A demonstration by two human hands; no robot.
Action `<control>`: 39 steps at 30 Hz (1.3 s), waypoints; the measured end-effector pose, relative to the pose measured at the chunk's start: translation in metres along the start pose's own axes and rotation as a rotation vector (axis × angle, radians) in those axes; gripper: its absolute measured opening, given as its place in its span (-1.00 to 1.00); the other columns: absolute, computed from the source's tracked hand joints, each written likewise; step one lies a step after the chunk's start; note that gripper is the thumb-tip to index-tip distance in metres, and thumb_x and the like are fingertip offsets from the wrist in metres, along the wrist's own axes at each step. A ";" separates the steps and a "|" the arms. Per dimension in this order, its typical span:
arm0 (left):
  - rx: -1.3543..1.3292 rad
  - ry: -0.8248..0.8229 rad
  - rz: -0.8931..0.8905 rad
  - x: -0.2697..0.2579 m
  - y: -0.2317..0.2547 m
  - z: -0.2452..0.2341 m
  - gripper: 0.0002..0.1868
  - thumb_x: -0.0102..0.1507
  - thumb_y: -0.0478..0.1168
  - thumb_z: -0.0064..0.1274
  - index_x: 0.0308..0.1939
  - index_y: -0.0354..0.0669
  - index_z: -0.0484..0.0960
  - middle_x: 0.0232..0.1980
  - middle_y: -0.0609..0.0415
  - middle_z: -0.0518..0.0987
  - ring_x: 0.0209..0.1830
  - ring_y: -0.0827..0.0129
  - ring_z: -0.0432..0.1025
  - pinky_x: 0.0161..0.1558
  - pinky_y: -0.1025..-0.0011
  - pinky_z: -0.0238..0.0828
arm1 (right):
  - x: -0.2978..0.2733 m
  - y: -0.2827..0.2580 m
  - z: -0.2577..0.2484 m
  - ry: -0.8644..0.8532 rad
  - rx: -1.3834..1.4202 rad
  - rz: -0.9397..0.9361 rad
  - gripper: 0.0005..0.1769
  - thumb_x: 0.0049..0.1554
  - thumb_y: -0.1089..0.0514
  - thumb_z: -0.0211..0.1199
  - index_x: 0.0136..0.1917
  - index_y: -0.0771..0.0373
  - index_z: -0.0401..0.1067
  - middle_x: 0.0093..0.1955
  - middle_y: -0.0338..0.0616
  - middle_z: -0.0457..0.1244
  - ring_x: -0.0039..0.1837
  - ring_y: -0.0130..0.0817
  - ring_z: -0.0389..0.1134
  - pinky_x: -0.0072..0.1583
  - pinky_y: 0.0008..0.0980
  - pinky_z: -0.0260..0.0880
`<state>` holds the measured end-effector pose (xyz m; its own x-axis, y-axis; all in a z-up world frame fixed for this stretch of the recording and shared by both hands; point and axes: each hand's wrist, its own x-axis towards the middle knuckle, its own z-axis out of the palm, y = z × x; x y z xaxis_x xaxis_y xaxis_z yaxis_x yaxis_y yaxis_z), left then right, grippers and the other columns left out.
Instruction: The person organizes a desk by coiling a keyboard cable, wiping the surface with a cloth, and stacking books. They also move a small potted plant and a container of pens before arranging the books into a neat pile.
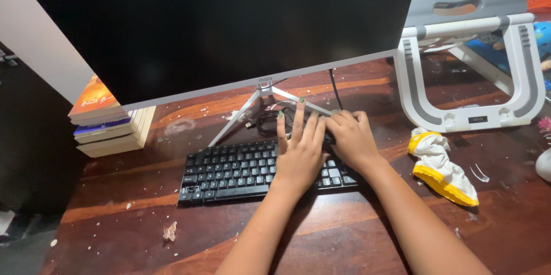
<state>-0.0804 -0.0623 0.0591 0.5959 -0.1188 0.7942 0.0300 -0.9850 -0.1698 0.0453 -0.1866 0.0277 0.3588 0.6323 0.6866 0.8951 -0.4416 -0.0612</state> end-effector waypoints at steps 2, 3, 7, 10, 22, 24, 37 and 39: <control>0.074 -0.118 -0.008 0.003 0.000 0.005 -0.66 0.12 -0.11 0.15 -0.07 -0.13 0.58 0.01 0.00 0.57 0.49 0.06 0.25 0.53 -0.14 -0.26 | 0.001 0.001 -0.003 0.030 -0.066 -0.037 -0.67 -0.18 0.33 0.29 -0.09 0.16 0.41 0.03 -0.20 0.35 0.22 -0.23 0.32 0.20 -0.09 0.14; 0.111 -0.175 -0.008 0.004 0.000 0.009 -0.87 0.19 -0.19 0.12 -0.22 -0.11 0.60 -0.11 0.00 0.57 0.45 0.08 0.31 0.53 -0.14 -0.17 | 0.002 0.002 -0.005 0.043 -0.091 -0.041 -0.69 -0.17 0.34 0.28 -0.11 0.14 0.42 -0.02 -0.24 0.35 0.19 -0.26 0.33 0.19 -0.11 0.14; -0.054 -0.227 -0.035 0.003 0.003 0.022 -0.94 0.17 -0.25 0.05 -0.33 -0.14 0.56 -0.27 -0.03 0.55 -0.11 0.10 0.46 0.16 0.14 0.25 | 0.003 0.003 -0.007 0.115 -0.159 -0.063 -0.77 -0.13 0.35 0.26 -0.20 0.08 0.43 -0.16 -0.36 0.33 0.07 -0.37 0.34 0.15 -0.15 0.12; -0.084 -0.237 -0.074 -0.002 0.011 0.032 -0.90 0.14 -0.21 0.11 -0.38 -0.12 0.54 -0.36 0.00 0.54 -0.27 0.15 0.47 -0.10 0.22 0.35 | 0.001 0.007 -0.006 0.137 -0.176 -0.079 -0.81 -0.13 0.32 0.25 -0.24 0.08 0.42 -0.19 -0.39 0.32 0.04 -0.38 0.35 0.14 -0.15 0.12; -0.187 -0.245 -0.065 -0.022 -0.003 0.054 -0.69 0.07 -0.06 0.30 -0.33 -0.08 0.50 -0.35 0.06 0.56 -0.27 0.19 0.49 -0.17 0.21 0.29 | -0.001 0.014 -0.011 0.008 -0.135 0.043 -0.35 -0.32 0.34 0.31 0.11 0.14 0.43 0.14 -0.06 0.26 0.30 -0.08 0.26 0.28 0.02 0.07; -0.208 -0.257 -0.114 -0.022 -0.005 0.054 -0.66 0.05 -0.05 0.32 -0.33 -0.10 0.50 -0.35 0.06 0.56 -0.27 0.17 0.48 -0.17 0.20 0.26 | -0.009 0.031 -0.007 0.056 -0.063 0.164 -0.19 -0.32 0.32 0.33 0.27 0.23 0.35 0.28 0.16 0.17 0.39 0.12 0.17 0.31 0.09 0.04; -0.280 -0.171 -0.140 -0.027 -0.004 0.052 -0.66 0.05 -0.08 0.34 -0.34 -0.10 0.49 -0.35 0.07 0.55 -0.28 0.17 0.47 -0.18 0.18 0.25 | -0.056 0.136 0.062 -0.003 -0.311 0.416 -0.33 0.12 -0.03 0.23 0.42 0.32 0.28 0.45 0.20 0.15 0.35 0.16 0.21 0.25 0.20 0.20; -0.271 -0.183 -0.150 -0.023 -0.007 0.051 -0.67 0.03 -0.09 0.34 -0.34 -0.09 0.49 -0.35 0.08 0.55 -0.28 0.17 0.47 -0.19 0.19 0.26 | -0.045 0.134 0.062 -0.016 -0.358 0.432 -0.42 0.14 0.01 0.21 0.36 0.31 0.35 0.36 0.12 0.22 0.30 0.12 0.26 0.22 0.18 0.24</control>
<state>-0.0532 -0.0463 0.0118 0.7356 0.0295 0.6768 -0.0712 -0.9901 0.1206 0.1657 -0.2348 -0.0558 0.6794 0.3541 0.6426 0.5212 -0.8494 -0.0831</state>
